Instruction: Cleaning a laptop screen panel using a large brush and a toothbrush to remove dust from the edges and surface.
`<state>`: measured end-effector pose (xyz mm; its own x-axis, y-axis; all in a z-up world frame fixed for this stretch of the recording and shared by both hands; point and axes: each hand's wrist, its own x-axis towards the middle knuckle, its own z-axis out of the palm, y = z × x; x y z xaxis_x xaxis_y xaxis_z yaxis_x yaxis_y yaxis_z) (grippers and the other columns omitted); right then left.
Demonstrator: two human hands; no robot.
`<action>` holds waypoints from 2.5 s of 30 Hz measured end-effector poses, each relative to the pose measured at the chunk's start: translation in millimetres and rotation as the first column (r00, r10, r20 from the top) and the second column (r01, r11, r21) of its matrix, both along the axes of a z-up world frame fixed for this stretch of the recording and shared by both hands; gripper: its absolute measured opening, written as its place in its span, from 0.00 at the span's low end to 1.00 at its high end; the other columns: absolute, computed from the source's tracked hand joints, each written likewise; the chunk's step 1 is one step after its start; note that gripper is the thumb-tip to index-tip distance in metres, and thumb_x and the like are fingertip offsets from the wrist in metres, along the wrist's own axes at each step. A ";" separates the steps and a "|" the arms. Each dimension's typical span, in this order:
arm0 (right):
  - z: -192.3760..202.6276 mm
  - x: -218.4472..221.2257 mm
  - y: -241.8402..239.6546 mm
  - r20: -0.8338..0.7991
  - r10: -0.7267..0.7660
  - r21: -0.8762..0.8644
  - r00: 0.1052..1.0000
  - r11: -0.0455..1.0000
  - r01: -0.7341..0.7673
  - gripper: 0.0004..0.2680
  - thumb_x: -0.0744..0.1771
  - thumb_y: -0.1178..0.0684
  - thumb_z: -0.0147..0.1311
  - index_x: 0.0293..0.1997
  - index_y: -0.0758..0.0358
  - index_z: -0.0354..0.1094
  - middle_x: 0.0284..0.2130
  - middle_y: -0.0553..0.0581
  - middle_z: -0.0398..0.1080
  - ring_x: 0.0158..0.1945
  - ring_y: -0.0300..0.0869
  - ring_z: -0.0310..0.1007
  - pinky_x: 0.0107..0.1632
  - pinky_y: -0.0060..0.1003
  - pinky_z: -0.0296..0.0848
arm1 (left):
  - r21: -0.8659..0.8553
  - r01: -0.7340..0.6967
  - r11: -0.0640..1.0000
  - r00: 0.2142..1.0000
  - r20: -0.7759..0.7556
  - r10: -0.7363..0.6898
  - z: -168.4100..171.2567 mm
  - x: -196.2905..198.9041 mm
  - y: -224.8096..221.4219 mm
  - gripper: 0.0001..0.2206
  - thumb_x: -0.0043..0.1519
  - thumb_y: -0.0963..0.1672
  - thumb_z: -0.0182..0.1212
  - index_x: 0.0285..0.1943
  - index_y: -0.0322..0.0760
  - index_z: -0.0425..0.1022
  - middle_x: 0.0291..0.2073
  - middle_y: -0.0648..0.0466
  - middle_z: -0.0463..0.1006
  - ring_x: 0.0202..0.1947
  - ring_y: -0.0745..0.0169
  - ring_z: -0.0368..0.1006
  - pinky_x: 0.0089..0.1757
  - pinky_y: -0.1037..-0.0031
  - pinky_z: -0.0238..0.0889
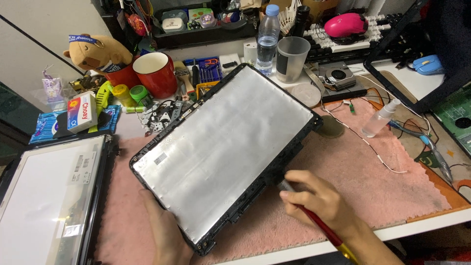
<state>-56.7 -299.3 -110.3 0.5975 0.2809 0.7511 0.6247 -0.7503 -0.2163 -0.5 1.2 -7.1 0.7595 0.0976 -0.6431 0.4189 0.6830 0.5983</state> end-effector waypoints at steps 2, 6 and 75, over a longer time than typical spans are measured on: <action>5.6 1.2 2.8 -0.039 0.148 0.003 0.988 0.989 -0.148 0.12 0.69 0.62 0.65 0.58 0.56 0.72 0.54 0.67 0.76 0.50 0.51 0.84 0.54 0.37 0.83 | 0.010 0.000 1.000 1.000 -0.006 0.000 1.6 -0.3 -0.6 0.46 0.68 0.66 0.24 0.88 0.46 0.69 0.78 0.44 0.79 0.75 0.42 0.74 0.72 0.52 0.64; -2.7 0.2 -1.8 -0.015 -0.043 0.034 0.999 0.998 0.043 0.11 0.69 0.61 0.69 0.54 0.54 0.73 0.56 0.63 0.76 0.48 0.45 0.83 0.55 0.34 0.80 | 0.036 -0.007 0.999 1.000 0.003 0.007 -3.1 0.7 0.9 0.45 0.69 0.65 0.24 0.87 0.47 0.69 0.77 0.45 0.79 0.74 0.41 0.75 0.70 0.51 0.66; 7.4 5.5 0.2 0.000 -0.376 0.332 0.927 0.874 0.354 0.06 0.71 0.62 0.71 0.50 0.63 0.76 0.58 0.72 0.77 0.60 0.54 0.80 0.65 0.42 0.75 | 0.088 -0.026 0.996 1.000 0.007 0.026 33.0 3.2 30.0 0.29 0.80 0.60 0.34 0.74 0.53 0.80 0.53 0.52 0.83 0.48 0.51 0.79 0.49 0.55 0.74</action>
<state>-51.2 -299.1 -102.9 0.5593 -0.2100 0.8019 0.3400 -0.8242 -0.4529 2.6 31.2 25.9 0.7599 0.1731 -0.6266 0.3980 0.6382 0.6590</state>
